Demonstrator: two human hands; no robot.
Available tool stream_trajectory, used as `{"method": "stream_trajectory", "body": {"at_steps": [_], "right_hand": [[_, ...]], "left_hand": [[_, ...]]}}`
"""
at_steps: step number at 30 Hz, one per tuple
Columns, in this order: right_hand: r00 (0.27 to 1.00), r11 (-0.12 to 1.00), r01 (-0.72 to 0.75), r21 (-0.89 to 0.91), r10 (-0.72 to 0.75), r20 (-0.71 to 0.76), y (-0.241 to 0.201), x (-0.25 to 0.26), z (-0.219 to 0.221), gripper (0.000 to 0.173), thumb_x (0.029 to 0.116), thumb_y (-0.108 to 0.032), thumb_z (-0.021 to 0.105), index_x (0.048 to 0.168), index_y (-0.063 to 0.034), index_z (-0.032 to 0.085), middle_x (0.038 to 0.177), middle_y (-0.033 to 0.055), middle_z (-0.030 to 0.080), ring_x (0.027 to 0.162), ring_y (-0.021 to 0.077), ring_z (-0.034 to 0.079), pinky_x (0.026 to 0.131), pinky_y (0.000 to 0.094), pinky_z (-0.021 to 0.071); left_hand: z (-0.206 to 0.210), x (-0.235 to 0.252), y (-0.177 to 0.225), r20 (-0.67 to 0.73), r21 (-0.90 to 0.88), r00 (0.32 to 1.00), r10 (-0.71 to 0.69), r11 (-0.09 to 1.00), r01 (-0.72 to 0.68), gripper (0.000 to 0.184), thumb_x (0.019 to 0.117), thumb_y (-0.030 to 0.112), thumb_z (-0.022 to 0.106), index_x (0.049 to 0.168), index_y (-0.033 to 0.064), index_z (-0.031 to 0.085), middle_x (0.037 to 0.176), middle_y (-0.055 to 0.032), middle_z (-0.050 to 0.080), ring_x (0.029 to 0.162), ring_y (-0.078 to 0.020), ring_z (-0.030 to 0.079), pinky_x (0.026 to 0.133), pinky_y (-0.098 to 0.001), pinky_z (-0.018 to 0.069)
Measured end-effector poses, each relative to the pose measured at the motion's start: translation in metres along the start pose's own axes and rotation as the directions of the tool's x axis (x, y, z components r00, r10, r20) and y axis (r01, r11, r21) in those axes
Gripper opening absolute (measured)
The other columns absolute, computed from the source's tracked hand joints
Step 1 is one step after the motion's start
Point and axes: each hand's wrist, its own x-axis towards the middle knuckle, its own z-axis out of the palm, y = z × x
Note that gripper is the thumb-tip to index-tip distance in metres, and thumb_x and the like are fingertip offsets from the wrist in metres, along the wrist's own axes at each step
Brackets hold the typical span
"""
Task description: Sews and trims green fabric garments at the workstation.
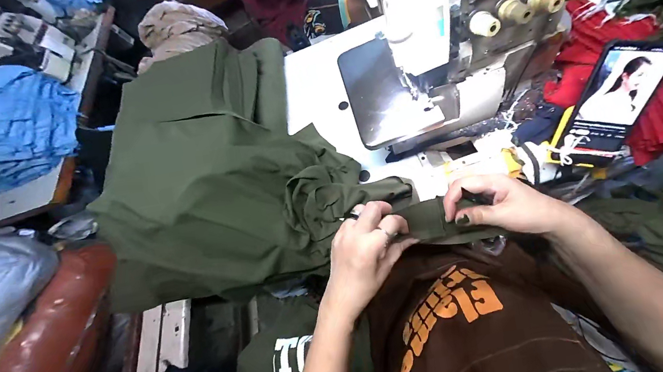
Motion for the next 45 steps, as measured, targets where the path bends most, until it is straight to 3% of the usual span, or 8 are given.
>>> {"method": "stream_trajectory", "body": {"at_steps": [5,10,18,27,30,33,39,45], "right_hand": [[0.987,0.944,-0.112,-0.311,0.141,0.073,-0.016,-0.004,0.008,0.054,0.0797,-0.052,0.081,0.115,-0.0149,0.063,0.106,0.0001,0.065,0.096,0.0064,0.061,0.081,0.0316,0.0541],[0.996,0.923,-0.084,-0.375,0.084,-0.016,-0.014,-0.007,0.015,0.027,0.1000,-0.035,0.063,0.108,-0.0094,0.066,0.096,0.0024,0.067,0.086,0.0058,0.063,0.076,0.0270,0.0538],[0.990,0.953,-0.015,-0.303,-0.029,-0.140,-0.002,-0.013,0.028,0.022,0.1002,-0.024,0.062,0.096,-0.0041,0.068,0.088,0.0029,0.066,0.082,0.0009,0.060,0.073,0.0169,0.0500],[0.986,0.933,-0.156,-0.325,0.165,0.001,-0.021,-0.004,0.016,0.033,0.0998,-0.017,0.066,0.131,-0.0084,0.066,0.105,0.0155,0.073,0.094,0.0278,0.071,0.085,0.0523,0.0564],[0.992,0.914,-0.111,-0.390,0.128,0.020,-0.018,-0.007,0.014,0.022,0.1017,-0.020,0.063,0.111,-0.0017,0.072,0.097,0.0157,0.073,0.091,0.0279,0.071,0.081,0.0508,0.0557],[0.992,0.915,-0.115,-0.388,0.124,0.000,-0.014,-0.010,0.014,0.023,0.1019,-0.022,0.063,0.106,-0.0005,0.072,0.093,0.0149,0.071,0.087,0.0256,0.069,0.078,0.0465,0.0553],[0.990,0.959,-0.128,-0.253,0.139,0.028,-0.012,-0.007,0.017,0.022,0.1015,-0.017,0.061,0.114,-0.0019,0.071,0.107,0.0119,0.072,0.100,0.0177,0.068,0.091,0.0397,0.0555],[0.939,0.982,-0.024,-0.186,0.086,0.332,-0.006,0.013,0.026,0.025,0.1002,-0.012,0.063,0.121,-0.0032,0.071,0.115,0.0090,0.073,0.102,0.0115,0.070,0.093,0.0334,0.0567]], "left_hand": [[0.002,0.000,-0.011,-0.208,-0.458,0.968,-0.139,0.889,0.029,0.018,0.0936,0.026,0.076,0.089,0.0111,0.067,0.095,0.0003,0.070,0.097,-0.0063,0.066,0.088,-0.0268,0.0545],[0.011,-0.004,-0.004,-0.287,-0.587,0.928,-0.236,0.809,0.025,0.012,0.0879,0.008,0.077,0.087,0.0089,0.065,0.091,0.0007,0.071,0.090,-0.0053,0.068,0.081,-0.0222,0.0573],[0.011,-0.012,0.000,-0.295,-0.574,0.924,-0.244,0.818,0.033,0.018,0.0839,0.005,0.080,0.084,0.0088,0.062,0.087,0.0012,0.070,0.088,-0.0042,0.068,0.080,-0.0209,0.0572],[0.006,-0.008,-0.006,-0.126,-0.557,0.968,-0.216,0.823,0.111,0.026,0.0800,0.006,0.084,0.100,0.0100,0.068,0.095,0.0087,0.072,0.092,0.0030,0.067,0.087,-0.0204,0.0579],[-0.001,-0.003,-0.006,0.007,-0.439,0.977,-0.213,0.877,0.194,0.031,0.0852,0.010,0.080,0.113,-0.0015,0.072,0.101,-0.0059,0.073,0.093,-0.0053,0.066,0.088,-0.0241,0.0550],[0.000,-0.007,-0.011,0.056,-0.342,0.978,-0.203,0.916,0.210,0.012,0.0900,0.011,0.074,0.096,0.0005,0.077,0.090,-0.0082,0.071,0.091,-0.0098,0.066,0.087,-0.0252,0.0541],[0.000,-0.021,-0.020,-0.001,-0.508,0.976,-0.216,0.841,0.185,0.007,0.0891,0.021,0.077,0.089,0.0142,0.075,0.091,0.0066,0.071,0.091,-0.0007,0.066,0.083,-0.0187,0.0565],[-0.039,-0.017,-0.018,0.198,-0.444,0.977,-0.082,0.881,0.164,0.017,0.0892,0.021,0.080,0.092,0.0040,0.075,0.094,-0.0036,0.070,0.093,-0.0048,0.065,0.086,-0.0209,0.0542]]}}
